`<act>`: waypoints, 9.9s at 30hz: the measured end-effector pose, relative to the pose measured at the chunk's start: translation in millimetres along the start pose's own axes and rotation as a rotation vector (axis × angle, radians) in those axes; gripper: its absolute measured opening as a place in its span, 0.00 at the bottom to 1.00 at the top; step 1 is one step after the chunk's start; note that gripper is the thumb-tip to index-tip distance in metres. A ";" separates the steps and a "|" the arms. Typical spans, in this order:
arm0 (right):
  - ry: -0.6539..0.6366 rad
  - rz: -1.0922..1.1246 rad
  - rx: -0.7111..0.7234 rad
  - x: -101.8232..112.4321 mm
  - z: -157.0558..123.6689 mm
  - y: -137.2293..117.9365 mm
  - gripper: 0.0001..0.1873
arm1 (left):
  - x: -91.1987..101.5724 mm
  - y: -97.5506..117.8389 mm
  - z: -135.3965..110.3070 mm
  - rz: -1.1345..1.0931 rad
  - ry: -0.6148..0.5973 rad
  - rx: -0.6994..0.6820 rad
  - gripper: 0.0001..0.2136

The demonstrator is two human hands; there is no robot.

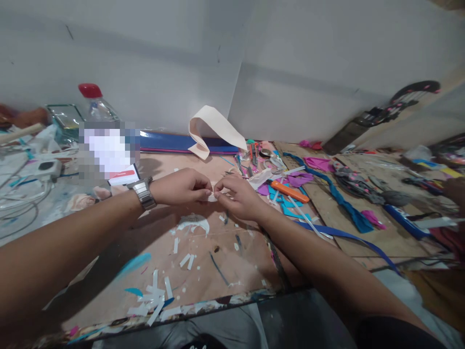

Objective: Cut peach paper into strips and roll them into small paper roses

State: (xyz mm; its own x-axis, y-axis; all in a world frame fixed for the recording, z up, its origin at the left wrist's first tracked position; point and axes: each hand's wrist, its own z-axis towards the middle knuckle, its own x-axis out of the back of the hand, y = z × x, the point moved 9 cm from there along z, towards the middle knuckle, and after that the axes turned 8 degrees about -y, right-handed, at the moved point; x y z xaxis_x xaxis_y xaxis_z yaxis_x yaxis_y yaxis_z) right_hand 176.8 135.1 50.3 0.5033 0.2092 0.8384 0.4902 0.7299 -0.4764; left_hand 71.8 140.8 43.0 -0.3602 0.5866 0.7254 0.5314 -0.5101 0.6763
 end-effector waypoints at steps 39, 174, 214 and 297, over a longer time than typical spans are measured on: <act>0.043 -0.027 0.036 2.3 -0.3 -1.5 0.08 | -24.4 -19.3 4.0 -0.405 -0.210 0.015 0.21; 0.002 -0.033 -0.028 27.4 0.0 45.2 0.09 | -61.4 -24.0 -19.1 -0.820 -0.714 0.067 0.18; 0.087 -0.060 -0.090 44.4 -1.9 66.0 0.11 | -61.1 -12.1 -11.6 -0.803 -0.655 0.056 0.12; 0.228 -0.182 0.220 18.2 -8.3 -15.0 0.03 | -22.5 -19.0 4.7 -0.670 -0.077 0.099 0.11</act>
State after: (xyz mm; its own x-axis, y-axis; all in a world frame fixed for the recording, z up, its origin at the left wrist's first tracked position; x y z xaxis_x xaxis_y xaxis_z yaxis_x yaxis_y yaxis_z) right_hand 184.5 122.5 70.5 0.5799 -0.0693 0.8118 0.4338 0.8696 -0.2357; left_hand 73.4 140.3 13.2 -0.5827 0.8005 0.1402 0.2816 0.0370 0.9588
